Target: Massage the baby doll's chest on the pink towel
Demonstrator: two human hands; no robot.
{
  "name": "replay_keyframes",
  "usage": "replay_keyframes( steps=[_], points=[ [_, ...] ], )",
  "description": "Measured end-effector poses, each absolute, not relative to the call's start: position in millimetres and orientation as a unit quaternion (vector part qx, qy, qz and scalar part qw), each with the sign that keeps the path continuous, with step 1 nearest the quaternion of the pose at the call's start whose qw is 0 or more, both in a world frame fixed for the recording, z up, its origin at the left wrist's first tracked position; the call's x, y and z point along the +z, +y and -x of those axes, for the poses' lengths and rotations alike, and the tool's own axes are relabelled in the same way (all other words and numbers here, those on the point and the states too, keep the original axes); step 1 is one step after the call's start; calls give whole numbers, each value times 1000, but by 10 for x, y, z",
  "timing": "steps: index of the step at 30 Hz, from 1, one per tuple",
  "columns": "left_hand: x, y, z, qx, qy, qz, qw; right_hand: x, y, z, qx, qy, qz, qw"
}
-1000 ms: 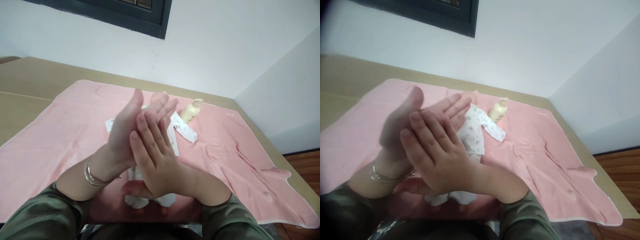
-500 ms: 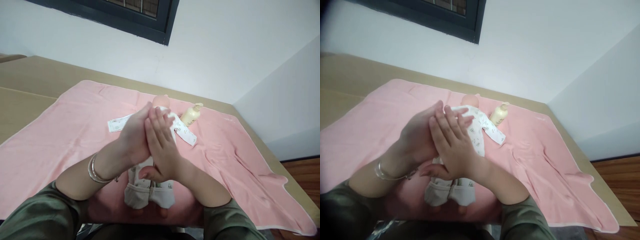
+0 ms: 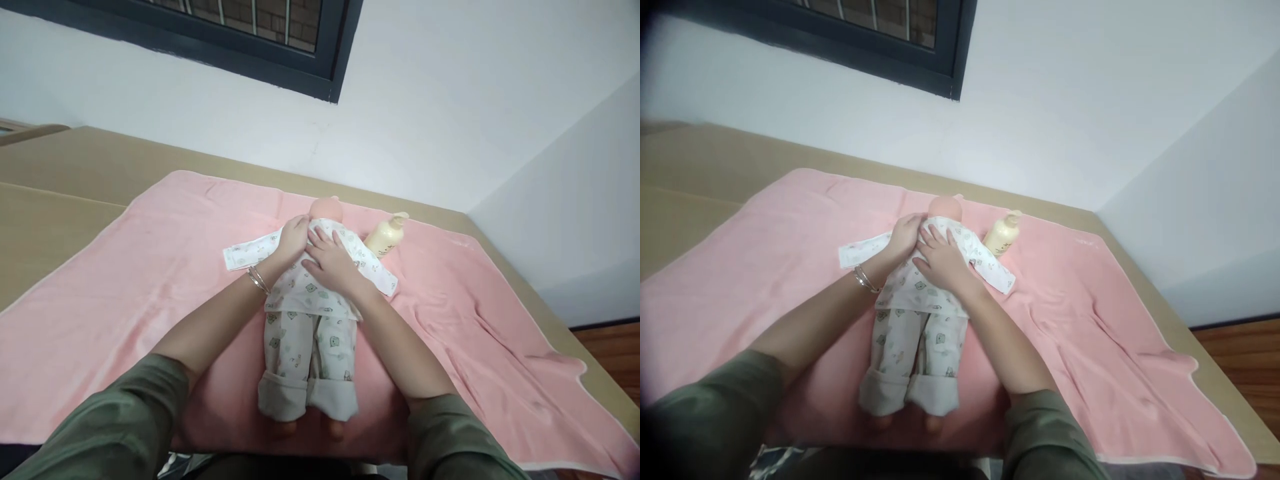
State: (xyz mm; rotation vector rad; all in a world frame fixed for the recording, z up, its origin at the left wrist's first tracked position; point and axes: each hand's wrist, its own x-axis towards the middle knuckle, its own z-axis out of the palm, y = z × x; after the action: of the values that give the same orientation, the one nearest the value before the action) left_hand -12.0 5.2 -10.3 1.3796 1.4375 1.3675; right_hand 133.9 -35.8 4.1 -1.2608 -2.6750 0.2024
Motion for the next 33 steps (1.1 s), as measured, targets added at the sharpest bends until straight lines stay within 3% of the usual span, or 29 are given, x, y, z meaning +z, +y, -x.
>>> replay_keyframes(
  steps=[5, 9, 13, 17, 21, 25, 33],
  points=[
    [-132, -35, 89, 484, 576, -579, 313, 47, -130, -1595, 122, -826, 533, 133],
    [-134, -22, 68, 490, 595, -546, 329, -14, -318, -1443, 73, -778, 612, 122],
    [-166, 42, 77, 525, 586, -483, 384, -26, -607, -1216, 17, -852, 515, 96],
    [-190, 65, 113, 529, 572, -480, 403, 13, -427, -1360, 50, -919, 382, 86],
    [-198, 58, 131, 522, 570, -499, 392, 23, -145, -1582, 85, -859, 487, 134],
    [-202, 56, 113, 525, 577, -496, 382, -17, -308, -1441, 60, -776, 615, 128],
    [-253, 66, 133, 494, 562, -591, 304, -52, -532, -1216, 52, -864, 484, 131]
  ],
)
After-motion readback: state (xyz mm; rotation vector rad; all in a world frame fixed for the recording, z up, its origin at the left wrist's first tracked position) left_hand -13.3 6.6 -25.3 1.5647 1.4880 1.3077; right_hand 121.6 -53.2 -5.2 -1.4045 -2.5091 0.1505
